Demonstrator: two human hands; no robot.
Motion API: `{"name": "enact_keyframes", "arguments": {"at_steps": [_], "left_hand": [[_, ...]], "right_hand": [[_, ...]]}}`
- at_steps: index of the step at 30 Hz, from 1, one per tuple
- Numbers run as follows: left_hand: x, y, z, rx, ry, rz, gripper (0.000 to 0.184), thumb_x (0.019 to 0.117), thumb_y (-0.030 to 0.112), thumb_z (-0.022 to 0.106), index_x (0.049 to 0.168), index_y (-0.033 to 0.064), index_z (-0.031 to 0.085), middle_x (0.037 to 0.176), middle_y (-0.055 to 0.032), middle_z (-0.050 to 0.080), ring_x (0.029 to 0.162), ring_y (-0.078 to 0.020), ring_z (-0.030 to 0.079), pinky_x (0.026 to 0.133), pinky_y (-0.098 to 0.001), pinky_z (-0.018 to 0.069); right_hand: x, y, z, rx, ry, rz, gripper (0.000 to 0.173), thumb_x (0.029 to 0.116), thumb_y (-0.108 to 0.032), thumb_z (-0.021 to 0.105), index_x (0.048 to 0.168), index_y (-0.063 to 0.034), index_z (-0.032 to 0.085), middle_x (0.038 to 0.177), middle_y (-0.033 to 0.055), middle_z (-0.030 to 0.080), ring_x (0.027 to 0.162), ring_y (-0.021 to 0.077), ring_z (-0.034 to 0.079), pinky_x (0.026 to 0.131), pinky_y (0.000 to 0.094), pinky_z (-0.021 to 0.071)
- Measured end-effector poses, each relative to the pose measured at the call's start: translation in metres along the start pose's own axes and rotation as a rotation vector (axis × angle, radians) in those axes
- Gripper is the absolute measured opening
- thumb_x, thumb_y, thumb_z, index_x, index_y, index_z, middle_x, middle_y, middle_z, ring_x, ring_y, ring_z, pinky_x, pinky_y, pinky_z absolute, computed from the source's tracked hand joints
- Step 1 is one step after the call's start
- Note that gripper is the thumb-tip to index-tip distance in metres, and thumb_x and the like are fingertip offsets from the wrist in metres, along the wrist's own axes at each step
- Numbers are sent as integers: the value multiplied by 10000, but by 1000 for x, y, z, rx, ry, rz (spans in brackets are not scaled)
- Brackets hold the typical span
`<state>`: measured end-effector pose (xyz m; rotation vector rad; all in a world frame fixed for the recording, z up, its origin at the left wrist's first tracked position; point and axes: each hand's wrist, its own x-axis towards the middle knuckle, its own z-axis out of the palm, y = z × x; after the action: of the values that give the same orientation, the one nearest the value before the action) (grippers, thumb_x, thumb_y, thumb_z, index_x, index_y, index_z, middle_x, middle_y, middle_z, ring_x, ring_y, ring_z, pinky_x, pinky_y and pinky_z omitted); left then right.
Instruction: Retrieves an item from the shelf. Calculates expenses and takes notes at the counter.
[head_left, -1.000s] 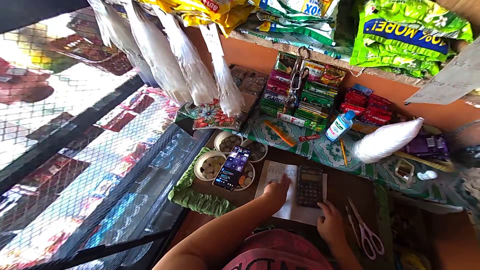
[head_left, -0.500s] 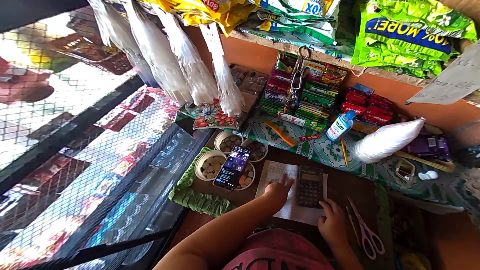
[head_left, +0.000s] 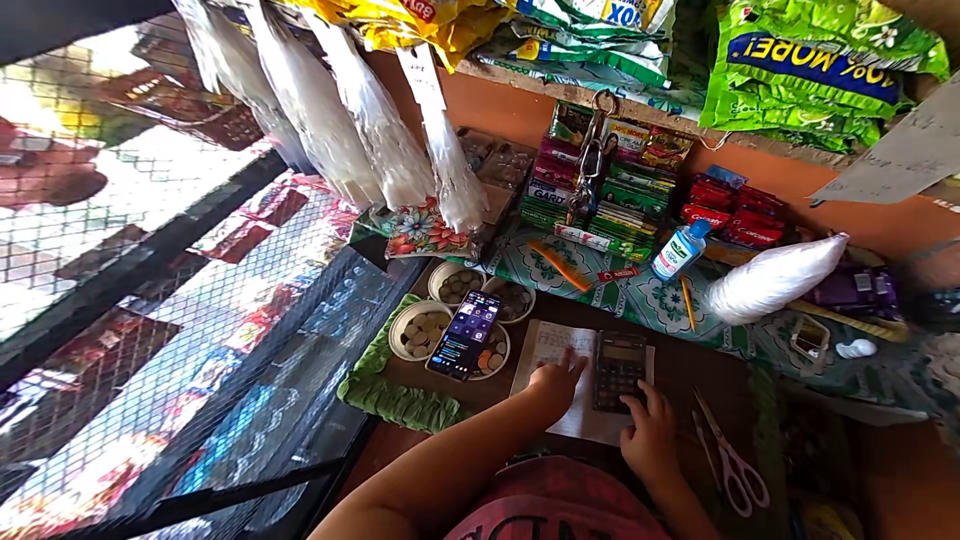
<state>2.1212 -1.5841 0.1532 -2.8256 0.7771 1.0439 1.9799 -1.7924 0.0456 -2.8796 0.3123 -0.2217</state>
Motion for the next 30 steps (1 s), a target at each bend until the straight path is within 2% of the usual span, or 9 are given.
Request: {"name": "enact_keyframes", "arguments": {"at_steps": [4,12,14,19,23,25,27,28,30], "left_hand": [[-5,2,-5,-25,0,-5,1002,878,73,668,1646,376,100,1720,-141,56,987,-496,664,802,-631,558],[-4,4,-6,-6,-15,-21,994,891,121,677,1648,374,85,1720,-146,46,991,-490,668,801,-621,563],[-4,2,-4,-7,-7,-13,1003,884,137,690,1647,380,85,1721,-142,50,987,-483,670,799,-617,563],[-2,2,-3,-10,-2,-10,1021,866,113,694,1646,379,92,1718,-150,55,978,-485,670,789,-617,567],[-1,3,-2,-10,-1,-22,991,878,103,672,1646,375,106,1719,-146,57,970,-482,673,790,-619,563],[0,6,-1,-7,4,-24,981,880,65,650,1648,353,113,1718,-155,53,957,-484,674,790,-621,562],[-1,10,-2,21,5,-24,921,897,22,599,1650,297,146,1724,-125,38,959,-475,676,803,-625,561],[-1,13,-2,61,8,-14,848,908,-8,554,1642,233,205,1728,-99,36,966,-466,678,810,-627,560],[3,20,0,167,-12,1,668,911,-56,488,1555,90,383,1733,-51,14,1103,-492,631,890,-667,525]], "right_hand": [[3,14,2,0,25,30,539,685,-229,772,1208,-336,696,1593,5,384,1391,275,436,1082,541,436],[11,-9,-1,-73,-89,-42,712,688,-272,773,1337,-509,603,1659,-31,277,1492,318,298,1092,712,320],[13,-9,0,-78,-84,-32,700,676,-260,775,1310,-513,620,1650,-28,294,1482,314,311,1080,695,342],[11,5,2,-69,-25,-15,476,687,-229,768,1118,-427,725,1608,-33,366,1453,292,356,1100,608,382],[2,14,1,43,-46,58,584,724,-144,749,1234,-424,699,1615,5,357,1398,283,438,1072,568,447],[-3,18,2,88,-50,126,636,730,-120,738,1308,-374,657,1573,39,411,1334,258,518,1012,502,531],[-7,24,4,106,-49,147,653,747,-118,719,1360,-319,615,1520,52,479,1312,239,550,997,467,550],[-9,27,5,107,-46,145,658,753,-123,712,1377,-301,603,1499,42,510,1310,232,556,1007,464,544],[-11,31,8,100,-47,134,660,754,-129,716,1385,-282,598,1479,21,541,1303,224,564,1016,475,536]]}}
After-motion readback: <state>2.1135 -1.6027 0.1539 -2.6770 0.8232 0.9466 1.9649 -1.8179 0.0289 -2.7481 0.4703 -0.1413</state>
